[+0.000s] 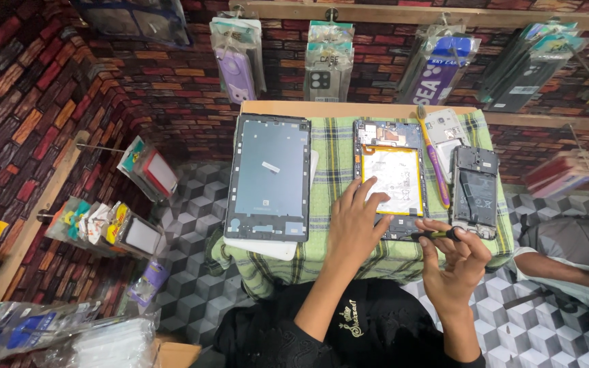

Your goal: The person uses a screwdriver to remove screws from a disassembled tablet and then detaches a metal bracket from the internal chassis. The removed bracket is placed on the tablet screen to the left.

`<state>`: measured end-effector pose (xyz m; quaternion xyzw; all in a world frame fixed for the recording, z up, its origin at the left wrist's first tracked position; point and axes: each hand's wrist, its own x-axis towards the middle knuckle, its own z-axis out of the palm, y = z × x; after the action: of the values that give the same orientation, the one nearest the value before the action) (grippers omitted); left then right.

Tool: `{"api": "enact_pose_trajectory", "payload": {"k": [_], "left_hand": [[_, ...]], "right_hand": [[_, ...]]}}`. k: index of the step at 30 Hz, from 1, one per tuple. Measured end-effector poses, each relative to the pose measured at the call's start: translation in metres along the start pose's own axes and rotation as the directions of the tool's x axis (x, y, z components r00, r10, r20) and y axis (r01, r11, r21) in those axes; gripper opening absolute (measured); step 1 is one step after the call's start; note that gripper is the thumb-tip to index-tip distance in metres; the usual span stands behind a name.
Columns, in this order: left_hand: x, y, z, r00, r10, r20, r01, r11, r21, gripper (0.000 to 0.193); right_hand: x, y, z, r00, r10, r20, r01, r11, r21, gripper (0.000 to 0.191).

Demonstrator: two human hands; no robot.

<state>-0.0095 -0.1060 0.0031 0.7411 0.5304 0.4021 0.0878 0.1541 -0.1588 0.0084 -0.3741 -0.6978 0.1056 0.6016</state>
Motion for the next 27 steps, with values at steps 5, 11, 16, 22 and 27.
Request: {"api": "enact_pose_trajectory", "payload": {"k": [5,11,16,22,27], "left_hand": [[0.0003,0.0,-0.0005,1.0,-0.003,0.005,0.003,1.0,-0.002,0.035],[0.0006,0.0003,0.0004,1.0,-0.004,0.0,0.004,1.0,-0.002,0.035],[0.0007,0.0,0.0009,1.0,-0.009,0.007,0.009,1.0,-0.002,0.035],[0.0006,0.0002,0.0007,1.0,-0.005,-0.001,0.005,1.0,-0.001,0.034],[0.001,0.0004,0.0006,1.0,-0.001,-0.005,0.001,1.0,0.001,0.034]], "right_hand": [[-0.0005,-0.0006,0.0006,1.0,-0.001,0.006,0.001,1.0,0.001,0.062],[-0.0007,0.0019,-0.0007,1.0,-0.007,0.004,0.007,1.0,0.001,0.061],[-0.0013,0.0035,-0.0009,1.0,-0.005,0.006,0.005,1.0,0.006,0.062],[-0.0024,0.0028,-0.002,1.0,0.01,0.008,-0.01,1.0,0.004,0.062],[-0.0018,0.0034,-0.0008,1.0,0.0,0.009,0.0,1.0,0.008,0.062]]}}
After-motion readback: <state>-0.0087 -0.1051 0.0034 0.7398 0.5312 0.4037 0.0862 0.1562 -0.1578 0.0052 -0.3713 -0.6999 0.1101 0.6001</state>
